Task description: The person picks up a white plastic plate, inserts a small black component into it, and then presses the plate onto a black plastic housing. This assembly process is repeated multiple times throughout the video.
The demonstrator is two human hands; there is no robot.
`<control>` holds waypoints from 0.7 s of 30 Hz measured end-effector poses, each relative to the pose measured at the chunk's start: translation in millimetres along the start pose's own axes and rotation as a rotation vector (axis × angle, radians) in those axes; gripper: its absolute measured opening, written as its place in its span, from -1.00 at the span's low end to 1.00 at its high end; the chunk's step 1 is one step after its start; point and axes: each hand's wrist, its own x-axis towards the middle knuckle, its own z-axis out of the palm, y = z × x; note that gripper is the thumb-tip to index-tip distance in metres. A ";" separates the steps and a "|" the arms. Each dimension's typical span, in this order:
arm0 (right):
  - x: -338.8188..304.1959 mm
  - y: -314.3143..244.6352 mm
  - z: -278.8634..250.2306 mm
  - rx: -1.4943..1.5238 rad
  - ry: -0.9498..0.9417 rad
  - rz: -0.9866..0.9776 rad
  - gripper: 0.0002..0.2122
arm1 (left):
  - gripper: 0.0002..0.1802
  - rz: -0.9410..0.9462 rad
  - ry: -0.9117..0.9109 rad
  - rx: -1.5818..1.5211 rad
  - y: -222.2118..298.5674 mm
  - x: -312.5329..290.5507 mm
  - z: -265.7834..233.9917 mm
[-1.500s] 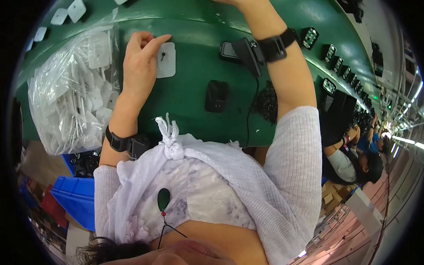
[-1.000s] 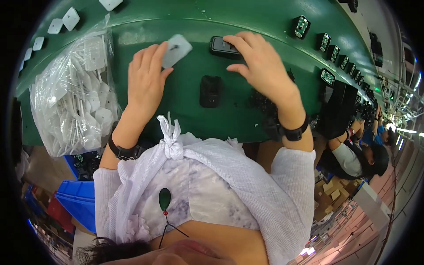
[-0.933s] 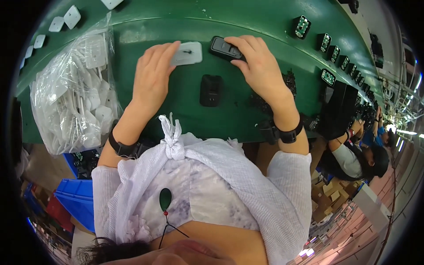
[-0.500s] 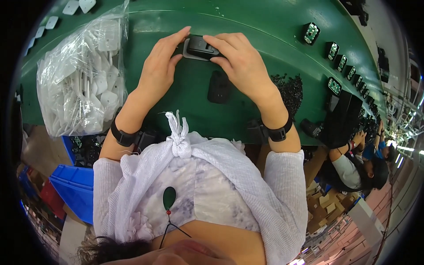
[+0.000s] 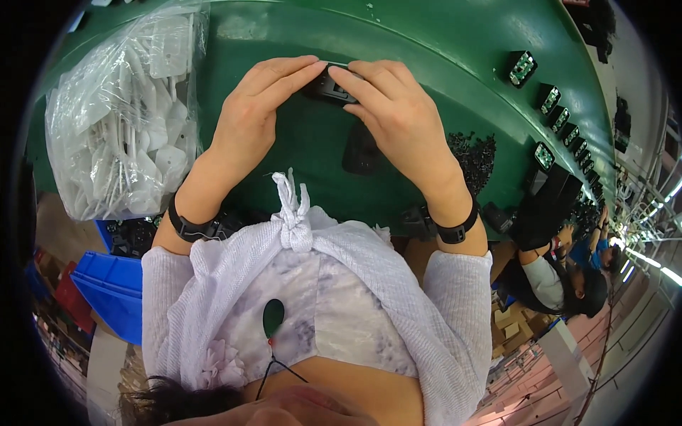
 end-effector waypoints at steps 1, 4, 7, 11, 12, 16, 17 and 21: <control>0.2 0.2 -0.1 0.004 -0.006 0.002 -0.54 | -0.43 -0.007 -0.002 -0.002 0.0 -0.1 0.0; 0.8 1.4 1.3 -0.042 -0.013 0.009 -0.54 | -0.42 0.021 -0.032 0.049 -0.1 -1.6 0.7; -1.0 -1.7 2.7 -0.073 -0.020 0.036 -0.54 | -0.40 -0.017 -0.053 0.081 3.7 -2.1 2.8; -4.8 -4.8 11.5 -0.169 0.005 0.064 -0.52 | -0.40 0.024 -0.075 0.211 7.3 -2.5 1.9; -6.3 -4.5 13.4 -0.213 0.020 0.059 -0.51 | -0.42 0.047 -0.079 0.260 7.8 -2.5 1.7; -5.7 0.8 13.7 -0.164 0.062 0.063 -0.52 | -0.44 0.148 -0.078 0.398 6.9 -3.7 8.5; -3.3 2.4 9.5 -0.054 0.046 0.094 -0.52 | -0.46 0.151 -0.056 0.415 8.1 -2.8 11.6; 12.2 26.0 -5.1 0.288 -0.046 0.157 -0.59 | -0.57 0.153 0.058 0.355 -2.4 9.2 24.7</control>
